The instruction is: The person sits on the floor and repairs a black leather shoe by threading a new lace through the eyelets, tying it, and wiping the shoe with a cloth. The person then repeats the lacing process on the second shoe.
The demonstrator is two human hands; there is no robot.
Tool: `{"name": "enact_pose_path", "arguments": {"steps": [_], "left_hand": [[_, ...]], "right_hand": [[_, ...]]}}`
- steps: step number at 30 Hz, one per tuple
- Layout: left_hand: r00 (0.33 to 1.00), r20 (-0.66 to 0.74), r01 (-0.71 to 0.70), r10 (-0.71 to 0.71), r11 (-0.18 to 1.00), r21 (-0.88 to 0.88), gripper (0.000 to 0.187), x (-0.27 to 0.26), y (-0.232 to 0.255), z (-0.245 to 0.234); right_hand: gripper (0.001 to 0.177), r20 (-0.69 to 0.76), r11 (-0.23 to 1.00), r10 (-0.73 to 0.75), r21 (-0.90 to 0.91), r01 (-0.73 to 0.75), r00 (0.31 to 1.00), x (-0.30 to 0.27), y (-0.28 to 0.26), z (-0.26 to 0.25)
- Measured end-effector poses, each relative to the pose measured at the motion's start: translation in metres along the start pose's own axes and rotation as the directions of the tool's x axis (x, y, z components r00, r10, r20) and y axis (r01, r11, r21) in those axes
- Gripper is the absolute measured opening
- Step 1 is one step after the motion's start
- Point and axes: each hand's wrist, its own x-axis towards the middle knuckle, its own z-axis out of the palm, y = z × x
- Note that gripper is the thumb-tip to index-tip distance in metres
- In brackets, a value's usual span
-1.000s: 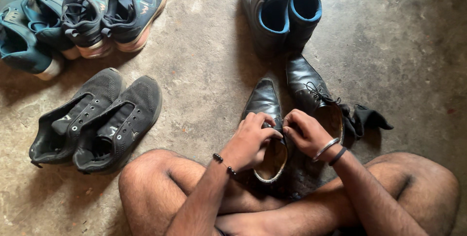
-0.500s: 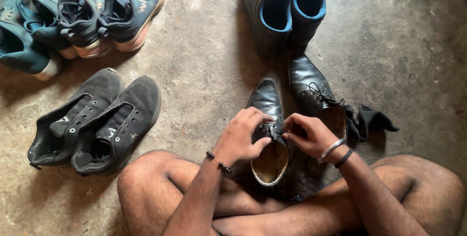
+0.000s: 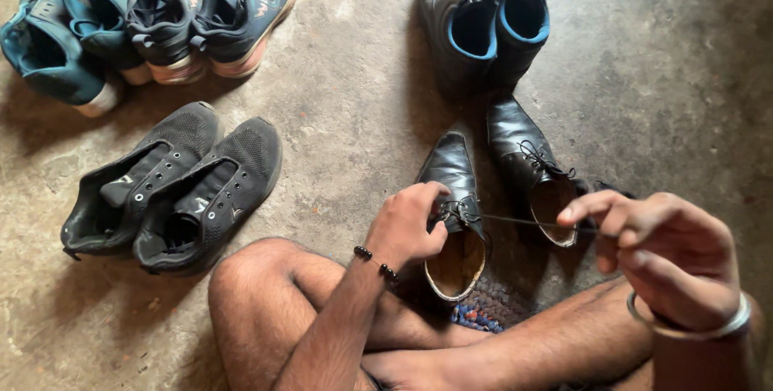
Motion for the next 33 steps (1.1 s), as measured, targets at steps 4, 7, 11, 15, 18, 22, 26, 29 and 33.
{"name": "enact_pose_path", "arguments": {"steps": [4, 7, 11, 15, 18, 22, 26, 29, 33], "left_hand": [[0.999, -0.036, 0.037, -0.039, 0.998, -0.056, 0.036, 0.000, 0.002, -0.001], [0.996, -0.029, 0.079, -0.081, 0.995, -0.056, 0.034, 0.000, 0.003, 0.001], [0.997, -0.038, 0.062, -0.063, 0.998, -0.032, 0.031, 0.001, 0.009, 0.001], [0.993, -0.043, 0.108, -0.107, 0.994, 0.023, 0.030, -0.002, 0.016, 0.001], [0.994, -0.043, 0.099, -0.097, 0.993, 0.059, 0.025, -0.002, 0.015, 0.005], [0.995, -0.051, 0.085, -0.084, 0.996, 0.022, 0.019, 0.003, 0.011, 0.004], [0.987, -0.043, 0.146, -0.152, 0.982, -0.120, 0.023, 0.005, 0.003, -0.001], [0.975, 0.018, 0.221, -0.221, 0.964, -0.149, 0.025, 0.010, 0.002, -0.003], [0.977, 0.024, 0.215, -0.214, 0.969, -0.118, 0.026, 0.009, 0.001, -0.002]], "right_hand": [[0.015, -0.085, 0.982, -0.038, 0.181, 0.053, 0.996, 0.023, -0.005, 0.028], [0.017, -0.152, 0.982, -0.061, 0.170, 0.087, 0.987, 0.033, -0.002, 0.040], [0.018, -0.235, 0.999, 0.031, 0.018, -0.027, 0.971, 0.038, 0.019, 0.044], [0.014, -0.232, 0.998, 0.058, 0.043, -0.049, 0.971, 0.038, 0.044, 0.048], [0.010, -0.312, 0.992, 0.005, 0.120, 0.034, 0.950, 0.034, 0.044, 0.042], [0.013, -0.304, 0.983, -0.117, 0.104, 0.154, 0.946, 0.035, 0.027, 0.030], [0.019, -0.398, 0.985, -0.173, -0.066, 0.160, 0.901, 0.029, 0.028, 0.027], [0.021, -0.473, 0.965, -0.256, -0.178, 0.193, 0.843, 0.026, 0.034, 0.021], [0.018, -0.484, 0.947, -0.315, -0.217, 0.237, 0.817, 0.018, 0.033, 0.011]]}}
